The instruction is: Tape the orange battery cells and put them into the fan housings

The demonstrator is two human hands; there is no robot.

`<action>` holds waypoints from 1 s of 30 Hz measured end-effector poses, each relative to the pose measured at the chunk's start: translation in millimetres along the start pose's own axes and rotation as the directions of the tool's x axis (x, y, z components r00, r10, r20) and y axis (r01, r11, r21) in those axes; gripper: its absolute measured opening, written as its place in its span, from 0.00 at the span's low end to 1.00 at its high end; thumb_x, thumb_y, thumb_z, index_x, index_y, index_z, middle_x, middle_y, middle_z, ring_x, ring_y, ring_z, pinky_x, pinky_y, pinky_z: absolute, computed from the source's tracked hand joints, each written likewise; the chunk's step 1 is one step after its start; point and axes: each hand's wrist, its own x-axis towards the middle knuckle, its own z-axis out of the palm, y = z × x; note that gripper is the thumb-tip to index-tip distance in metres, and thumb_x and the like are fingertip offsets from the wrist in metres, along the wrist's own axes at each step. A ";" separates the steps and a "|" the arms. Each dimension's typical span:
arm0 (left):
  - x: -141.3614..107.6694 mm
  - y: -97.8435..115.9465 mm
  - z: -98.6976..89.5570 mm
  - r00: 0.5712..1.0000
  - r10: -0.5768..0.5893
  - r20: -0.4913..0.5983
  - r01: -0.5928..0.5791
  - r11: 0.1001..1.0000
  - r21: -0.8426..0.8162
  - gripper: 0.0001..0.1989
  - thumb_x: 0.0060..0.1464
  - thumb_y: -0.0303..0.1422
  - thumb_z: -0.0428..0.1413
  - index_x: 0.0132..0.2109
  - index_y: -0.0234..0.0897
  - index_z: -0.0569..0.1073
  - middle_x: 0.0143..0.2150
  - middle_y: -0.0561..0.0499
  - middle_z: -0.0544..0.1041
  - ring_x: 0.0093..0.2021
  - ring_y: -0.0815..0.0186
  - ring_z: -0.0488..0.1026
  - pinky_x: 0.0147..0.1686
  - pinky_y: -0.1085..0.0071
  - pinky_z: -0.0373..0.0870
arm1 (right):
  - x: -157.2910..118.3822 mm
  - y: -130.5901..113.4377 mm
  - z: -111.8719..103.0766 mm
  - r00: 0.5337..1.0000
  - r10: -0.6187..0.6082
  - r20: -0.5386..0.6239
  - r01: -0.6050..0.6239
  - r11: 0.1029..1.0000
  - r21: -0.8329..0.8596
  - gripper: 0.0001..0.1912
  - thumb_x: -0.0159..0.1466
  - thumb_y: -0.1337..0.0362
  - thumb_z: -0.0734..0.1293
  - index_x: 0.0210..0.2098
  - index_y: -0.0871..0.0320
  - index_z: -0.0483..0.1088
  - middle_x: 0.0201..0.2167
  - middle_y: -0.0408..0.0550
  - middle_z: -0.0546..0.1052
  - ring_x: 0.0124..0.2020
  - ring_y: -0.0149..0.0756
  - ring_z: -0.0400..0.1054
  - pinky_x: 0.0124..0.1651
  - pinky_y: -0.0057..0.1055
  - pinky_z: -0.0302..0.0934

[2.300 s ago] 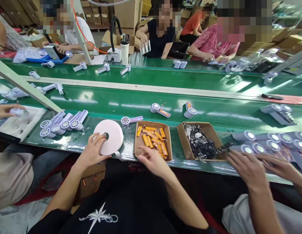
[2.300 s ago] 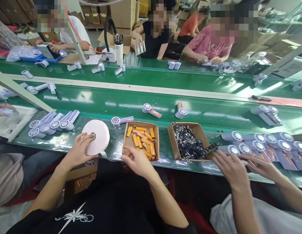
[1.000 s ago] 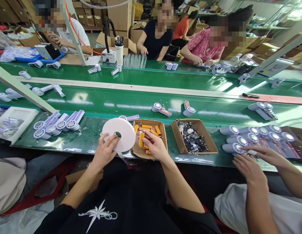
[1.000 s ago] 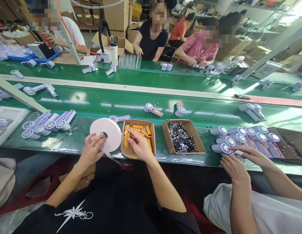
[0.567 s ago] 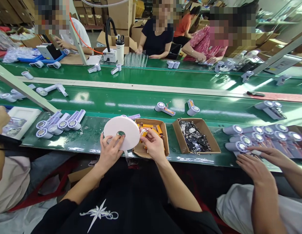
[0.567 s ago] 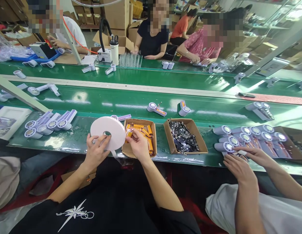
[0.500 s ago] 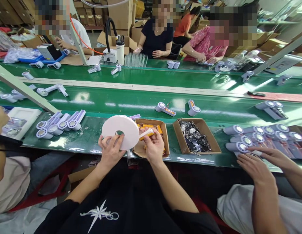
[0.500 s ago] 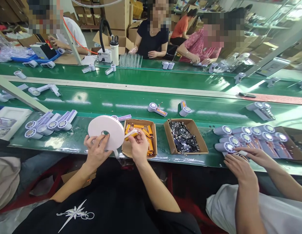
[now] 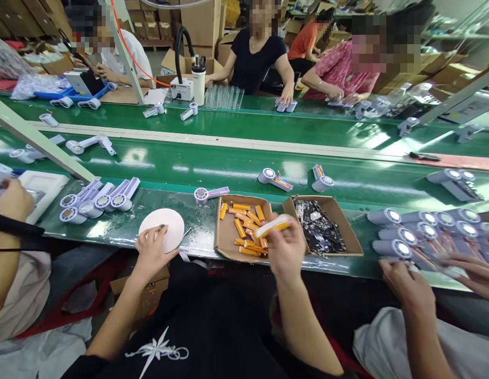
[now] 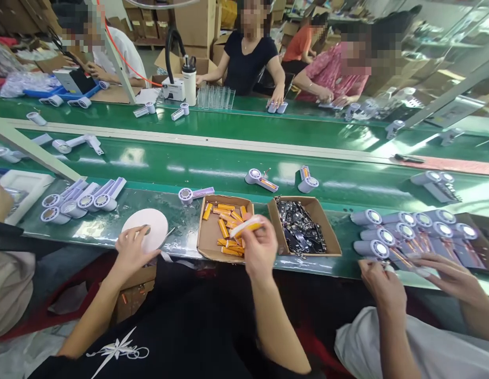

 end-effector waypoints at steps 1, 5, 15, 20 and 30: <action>0.4 6.4 0.6 0.999 0.041 -0.030 -0.042 0.997 -0.062 0.32 0.54 0.43 0.68 0.63 0.40 0.73 0.59 0.38 0.74 0.60 0.42 0.65 0.61 0.42 0.63 | -14.0 4.9 5.6 0.988 0.033 0.153 -0.012 0.990 -0.138 0.21 0.60 0.59 0.80 0.52 0.49 0.77 0.48 0.48 0.85 0.42 0.41 0.82 0.46 0.38 0.79; 4.2 60.0 -2.8 0.946 0.311 -0.095 -0.324 0.879 -0.349 0.21 0.66 0.44 0.59 0.62 0.42 0.76 0.54 0.43 0.77 0.56 0.53 0.71 0.59 0.53 0.69 | -56.0 22.2 34.9 0.745 0.153 0.649 0.321 0.771 -0.550 0.18 0.68 0.58 0.73 0.57 0.50 0.79 0.46 0.52 0.86 0.44 0.46 0.82 0.51 0.41 0.76; 18.0 97.8 -2.4 0.853 0.456 -0.253 -0.522 0.755 -0.397 0.09 0.70 0.35 0.57 0.45 0.42 0.83 0.37 0.48 0.75 0.40 0.63 0.69 0.41 0.65 0.72 | -61.1 25.6 37.9 0.682 0.212 0.700 0.578 0.431 -0.693 0.21 0.73 0.61 0.67 0.64 0.54 0.72 0.51 0.56 0.85 0.47 0.45 0.82 0.49 0.35 0.74; 15.1 97.8 2.8 0.834 0.495 -0.245 -0.552 0.739 -0.386 0.12 0.70 0.37 0.55 0.40 0.42 0.82 0.39 0.47 0.72 0.43 0.61 0.70 0.47 0.61 0.75 | -63.0 17.6 40.7 0.616 0.299 0.729 0.402 0.676 -0.617 0.18 0.69 0.62 0.72 0.58 0.53 0.76 0.41 0.48 0.86 0.38 0.40 0.81 0.43 0.30 0.72; 82.4 110.4 2.5 0.822 0.569 0.020 -0.416 0.625 -0.660 0.13 0.70 0.39 0.55 0.42 0.40 0.81 0.50 0.43 0.74 0.50 0.60 0.74 0.54 0.63 0.75 | -59.1 37.0 27.8 0.641 0.339 0.688 -0.192 0.940 -0.283 0.22 0.63 0.49 0.76 0.50 0.58 0.81 0.30 0.43 0.81 0.31 0.36 0.77 0.38 0.33 0.74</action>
